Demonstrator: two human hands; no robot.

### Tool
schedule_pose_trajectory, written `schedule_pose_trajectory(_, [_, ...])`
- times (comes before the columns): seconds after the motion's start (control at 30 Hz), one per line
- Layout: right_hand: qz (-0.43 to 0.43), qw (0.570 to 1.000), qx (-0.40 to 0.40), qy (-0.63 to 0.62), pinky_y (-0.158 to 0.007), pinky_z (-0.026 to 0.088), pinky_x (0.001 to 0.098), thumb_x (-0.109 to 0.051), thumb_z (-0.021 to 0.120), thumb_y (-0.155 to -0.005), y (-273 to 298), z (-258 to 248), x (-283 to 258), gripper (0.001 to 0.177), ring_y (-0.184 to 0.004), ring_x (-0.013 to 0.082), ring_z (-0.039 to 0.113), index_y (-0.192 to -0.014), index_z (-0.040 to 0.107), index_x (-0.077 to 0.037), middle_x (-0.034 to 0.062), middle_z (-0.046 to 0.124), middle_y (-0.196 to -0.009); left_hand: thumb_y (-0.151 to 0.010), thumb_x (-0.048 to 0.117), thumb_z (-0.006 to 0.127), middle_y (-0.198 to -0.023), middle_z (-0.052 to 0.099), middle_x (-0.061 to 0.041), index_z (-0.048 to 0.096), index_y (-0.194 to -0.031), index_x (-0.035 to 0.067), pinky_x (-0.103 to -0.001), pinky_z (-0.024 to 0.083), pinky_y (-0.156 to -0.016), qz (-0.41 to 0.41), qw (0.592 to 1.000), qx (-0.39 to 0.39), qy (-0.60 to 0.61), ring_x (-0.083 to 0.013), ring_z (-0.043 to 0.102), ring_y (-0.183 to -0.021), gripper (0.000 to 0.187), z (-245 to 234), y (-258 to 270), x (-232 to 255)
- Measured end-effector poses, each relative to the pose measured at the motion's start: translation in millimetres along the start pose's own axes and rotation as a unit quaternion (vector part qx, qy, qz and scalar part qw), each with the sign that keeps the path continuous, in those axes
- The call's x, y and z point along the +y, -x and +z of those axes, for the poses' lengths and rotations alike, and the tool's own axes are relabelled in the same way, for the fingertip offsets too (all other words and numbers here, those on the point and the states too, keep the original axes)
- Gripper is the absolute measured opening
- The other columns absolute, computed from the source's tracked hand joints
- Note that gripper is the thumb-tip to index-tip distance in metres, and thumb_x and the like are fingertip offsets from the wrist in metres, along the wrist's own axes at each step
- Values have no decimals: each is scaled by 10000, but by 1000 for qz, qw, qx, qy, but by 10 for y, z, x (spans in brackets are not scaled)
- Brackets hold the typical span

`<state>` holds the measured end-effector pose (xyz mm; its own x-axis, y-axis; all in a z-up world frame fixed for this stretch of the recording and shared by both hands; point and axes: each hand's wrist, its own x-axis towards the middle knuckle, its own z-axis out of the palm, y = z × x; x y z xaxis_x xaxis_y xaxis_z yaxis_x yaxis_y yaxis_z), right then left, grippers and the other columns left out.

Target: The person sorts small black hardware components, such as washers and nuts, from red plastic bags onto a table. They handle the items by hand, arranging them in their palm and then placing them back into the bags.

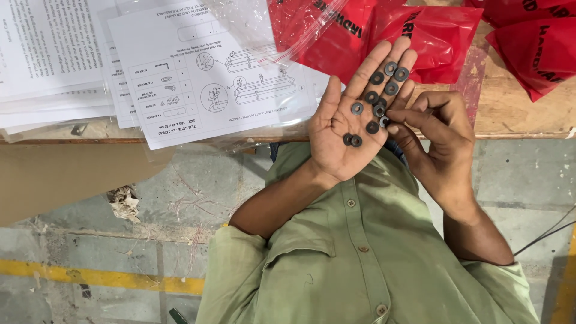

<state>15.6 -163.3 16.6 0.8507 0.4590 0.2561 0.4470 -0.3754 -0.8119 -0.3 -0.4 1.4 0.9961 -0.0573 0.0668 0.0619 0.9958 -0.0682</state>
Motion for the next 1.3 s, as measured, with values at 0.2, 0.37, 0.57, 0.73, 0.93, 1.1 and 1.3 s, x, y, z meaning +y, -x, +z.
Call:
schedule_pose_trajectory(0.2, [8, 999, -1, -40, -941, 537, 243, 101, 791, -971, 18, 18, -15, 226, -1068, 132, 571, -1157, 749, -20, 46, 497, -1148, -1125, 451, 250, -1792, 29, -116, 132, -1667, 47, -391, 130, -1354, -1, 1000, 1, -3, -243, 45, -1666, 686, -12, 4, 6])
schedule_pose_trajectory(0.37, [-2, 1000, -8, -1, -850, 511, 236, 96, 809, -944, 23, 30, -73, 268, -1025, 136, 560, -1166, 767, -49, 43, 498, -1128, -1128, 453, 243, -1791, 37, -116, 138, -1666, 45, -391, 141, -1355, 3, 1000, 6, -9, -244, 52, -1666, 683, 9, 16, 16])
schedule_pose_trajectory(0.57, [-28, 998, -13, 58, -774, 480, 248, 79, 830, -901, 48, 54, -133, 327, -985, 154, 532, -1179, 777, -85, 46, 502, -1140, -1135, 465, 238, -1795, 54, -109, 158, -1668, 47, -381, 146, -1364, 5, 1000, 6, -27, -238, 68, -1671, 683, 0, 26, 30])
schedule_pose_trajectory(0.73, [-56, 993, -18, 104, -805, 462, 284, 53, 851, -881, 55, 23, -164, 353, -1006, 187, 518, -1193, 782, -96, 40, 515, -1139, -1137, 477, 242, -1799, 63, -101, 168, -1670, 49, -377, 145, -1368, 4, 999, 5, -44, -231, 75, -1676, 687, -7, 37, 36])
schedule_pose_trajectory(0.93, [-35, 993, -23, 114, -840, 464, 324, 47, 833, -869, -193, -120, -334, 382, -1031, 217, 517, -1218, 774, -98, 86, 489, -1158, -1139, 470, 240, -1792, 87, -118, 168, -1673, 45, -396, 142, -1377, 1, 1000, -1, -28, -228, 86, -1627, 686, -4, 28, 13])
schedule_pose_trajectory(1.1, [-125, 973, -81, 176, -912, 464, 408, -4, 844, -773, -292, -186, -243, 405, -1125, 307, 507, -1162, 776, -88, 132, 518, -1204, -1120, 486, 246, -1784, 94, -92, 160, -1676, 72, -438, 141, -1354, -17, 1000, 13, -8, -233, 94, -1661, 699, 31, 31, 22])
schedule_pose_trajectory(1.3, [-113, 978, -75, 158, -934, 430, 357, -50, 846, -983, -274, -112, -125, 271, -1133, 281, 491, -1235, 749, -83, 95, 524, -1222, -1117, 485, 248, -1767, 124, -98, 168, -1670, 68, -475, 139, -1329, -15, 999, 34, 8, -247, 113, -1642, 697, 13, 6, -10])
